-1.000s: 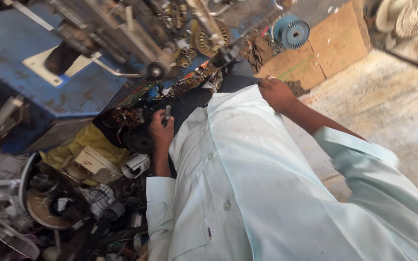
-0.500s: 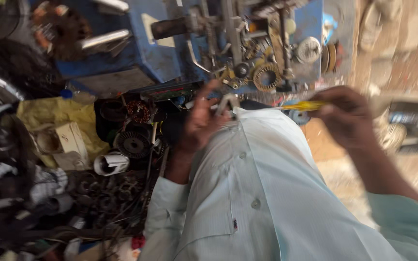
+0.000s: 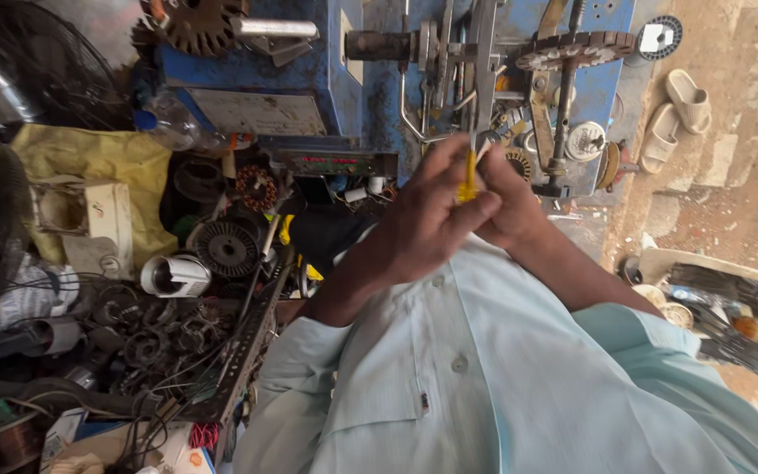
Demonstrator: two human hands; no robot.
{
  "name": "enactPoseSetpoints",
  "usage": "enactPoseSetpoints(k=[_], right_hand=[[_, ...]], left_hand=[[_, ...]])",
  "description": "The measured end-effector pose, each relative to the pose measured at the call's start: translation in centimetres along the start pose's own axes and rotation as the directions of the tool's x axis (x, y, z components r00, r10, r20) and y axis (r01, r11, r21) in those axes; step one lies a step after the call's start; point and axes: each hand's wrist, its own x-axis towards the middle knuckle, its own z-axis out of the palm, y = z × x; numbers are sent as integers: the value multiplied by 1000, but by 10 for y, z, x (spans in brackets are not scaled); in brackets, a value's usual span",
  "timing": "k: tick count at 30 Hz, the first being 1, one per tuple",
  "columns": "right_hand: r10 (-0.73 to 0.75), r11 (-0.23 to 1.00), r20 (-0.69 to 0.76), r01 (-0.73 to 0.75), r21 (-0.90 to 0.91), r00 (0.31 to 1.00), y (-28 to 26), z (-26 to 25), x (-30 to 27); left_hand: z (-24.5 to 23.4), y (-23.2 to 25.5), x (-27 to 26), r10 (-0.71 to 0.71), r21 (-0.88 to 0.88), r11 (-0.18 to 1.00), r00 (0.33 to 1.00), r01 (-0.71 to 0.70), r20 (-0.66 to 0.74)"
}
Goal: The person works on a blue winding machine, manipulating a small metal component and a yellow-handled tool. They repeatedly adjust the component on the machine's spindle, use the tool to tighten or loosen parts, and handle the component with both hands throughout the clip.
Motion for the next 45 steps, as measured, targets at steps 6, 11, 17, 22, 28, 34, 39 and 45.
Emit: enactPoseSetpoints(k=[6,11,17,22,28,34,39,45], right_hand=[[63,991,-79,-53,119,995,-8,-18,14],[-71,965,-118,98,242,991,-20,-23,20],[-100,944,51,79,319,994,-31,-18,24],[-109,921,67,76,382,992,-32,-16,27],[-170,934,-35,173,314,985,-34,-13,29],[-316,945,-134,324,39,939,-33,-8,29],[-300,949,-160,311,50,941,-34,2,33],[-274,955,-240,292,42,931,-28,-3,38]], left_hand=[[-28,28,-31,-417,-172,908,870,383,-262],[-15,21,-38,-97,308,942,986,134,-132],[0,16,-29,-70,345,930,981,131,-182],[1,16,-22,-2,348,934,974,82,-225],[4,15,-17,-77,298,943,967,150,-243],[-7,13,-14,116,660,748,993,-63,-37],[-21,3,-15,292,755,604,952,-255,88],[-4,-24,-11,-612,-203,767,789,608,51]])
